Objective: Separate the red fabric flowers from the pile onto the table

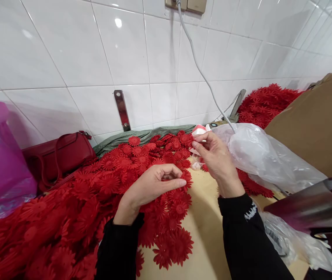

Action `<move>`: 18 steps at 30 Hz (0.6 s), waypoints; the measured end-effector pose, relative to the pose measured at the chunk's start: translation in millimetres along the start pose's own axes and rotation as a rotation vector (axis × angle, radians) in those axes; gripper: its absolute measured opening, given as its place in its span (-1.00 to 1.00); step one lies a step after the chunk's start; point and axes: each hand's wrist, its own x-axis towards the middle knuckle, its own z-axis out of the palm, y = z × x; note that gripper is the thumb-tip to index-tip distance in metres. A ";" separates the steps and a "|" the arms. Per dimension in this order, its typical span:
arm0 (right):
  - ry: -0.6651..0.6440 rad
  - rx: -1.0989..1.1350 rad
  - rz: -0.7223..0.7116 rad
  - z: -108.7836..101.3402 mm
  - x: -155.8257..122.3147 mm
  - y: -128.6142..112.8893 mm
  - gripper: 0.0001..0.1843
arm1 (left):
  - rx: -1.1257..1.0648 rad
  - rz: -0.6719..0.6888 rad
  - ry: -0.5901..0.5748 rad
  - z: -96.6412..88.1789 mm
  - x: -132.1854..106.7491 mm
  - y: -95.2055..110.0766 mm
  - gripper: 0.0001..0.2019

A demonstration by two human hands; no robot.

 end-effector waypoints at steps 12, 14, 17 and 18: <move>-0.419 -0.229 -0.077 7.7 -20.4 -39.6 -0.76 | -0.181 0.045 0.329 2.2 6.6 5.4 -0.70; -0.409 -0.271 -0.092 9.1 -21.8 -40.2 -0.74 | -0.244 0.044 0.298 2.9 7.4 4.8 -0.71; -0.402 -0.318 -0.127 9.7 -22.3 -39.0 -0.74 | -0.316 0.032 0.253 3.9 7.5 2.2 -0.69; -0.404 -0.328 -0.140 9.8 -22.3 -38.4 -0.74 | -0.323 0.030 0.255 4.5 7.7 1.3 -0.70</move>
